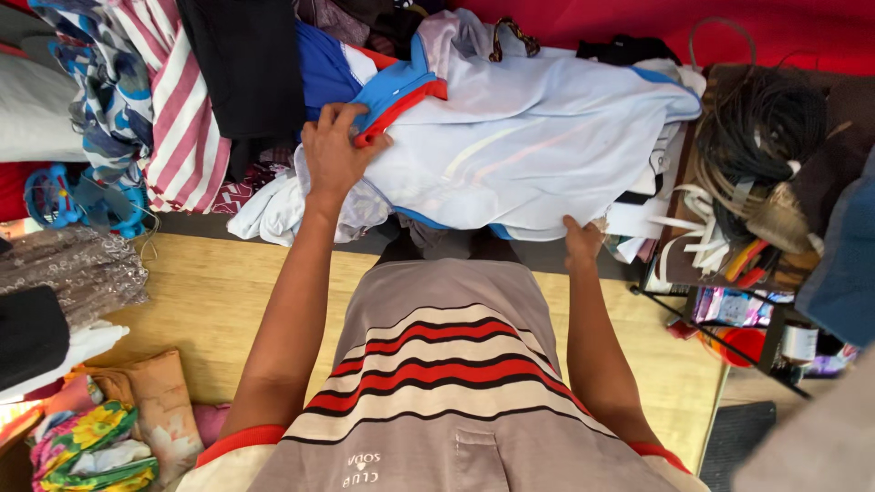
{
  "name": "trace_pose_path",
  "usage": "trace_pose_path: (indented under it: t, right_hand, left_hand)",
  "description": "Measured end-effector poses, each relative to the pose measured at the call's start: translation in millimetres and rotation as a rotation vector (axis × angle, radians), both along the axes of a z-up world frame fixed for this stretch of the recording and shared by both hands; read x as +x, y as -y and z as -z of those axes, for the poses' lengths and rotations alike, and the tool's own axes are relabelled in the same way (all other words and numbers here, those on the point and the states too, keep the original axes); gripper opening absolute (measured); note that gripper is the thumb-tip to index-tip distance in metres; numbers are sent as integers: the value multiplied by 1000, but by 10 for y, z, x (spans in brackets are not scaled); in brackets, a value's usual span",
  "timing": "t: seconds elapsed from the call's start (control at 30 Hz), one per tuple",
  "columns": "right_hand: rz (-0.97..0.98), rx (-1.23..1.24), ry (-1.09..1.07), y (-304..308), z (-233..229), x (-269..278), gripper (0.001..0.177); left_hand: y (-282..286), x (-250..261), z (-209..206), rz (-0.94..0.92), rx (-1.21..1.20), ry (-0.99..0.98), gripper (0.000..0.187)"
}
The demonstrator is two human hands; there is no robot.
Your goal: The person folds several garments one by one on a white table, including a black t-shirt, a white t-shirt, and a patterned shirt. Each item is smoothed, folded into a compact rectangle, and placed in a growing stack.
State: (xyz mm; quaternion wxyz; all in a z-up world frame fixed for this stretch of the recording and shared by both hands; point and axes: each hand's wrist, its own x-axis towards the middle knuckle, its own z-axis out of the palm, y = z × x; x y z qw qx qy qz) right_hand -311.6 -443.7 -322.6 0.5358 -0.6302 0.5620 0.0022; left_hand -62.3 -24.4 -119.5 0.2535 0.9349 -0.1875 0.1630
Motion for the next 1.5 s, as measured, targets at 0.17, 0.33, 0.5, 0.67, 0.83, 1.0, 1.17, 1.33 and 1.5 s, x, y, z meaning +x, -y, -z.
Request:
trace_pose_path:
  t: [0.17, 0.33, 0.5, 0.67, 0.83, 1.0, 1.17, 1.33, 1.5]
  right_hand:
    - [3, -376, 31, -198, -157, 64, 48]
    - [-112, -637, 98, -93, -580, 146, 47]
    - [-22, -328, 402, 173, -1410, 446, 44]
    - [-17, 453, 677, 68, -2163, 825, 49]
    - [-115, 675, 795, -363, -2220, 1070, 46]
    - [-556, 528, 506, -903, -2012, 1386, 53]
    - [-951, 288, 479, -1186, -2203, 1414, 46]
    - [-533, 630, 214, -1189, -2280, 1466, 25]
    - [-430, 739, 492, -1199, -1964, 1521, 22]
  left_hand:
    - [-115, 120, -119, -186, -284, -317, 23]
    - [-354, 397, -212, -339, -672, -368, 33]
    - [-648, 747, -625, -185, -1147, -306, 24]
    - [-644, 686, -1038, -144, -305, 352, 35]
    - [327, 190, -814, 116, -775, -334, 21]
    - [1299, -264, -438, 101, -659, -1100, 36]
    - [1384, -274, -184, 62, -445, -764, 37]
    - [1290, -286, -34, -22, -768, -1008, 41]
    - [1256, -303, 7, 168, -841, -1052, 46]
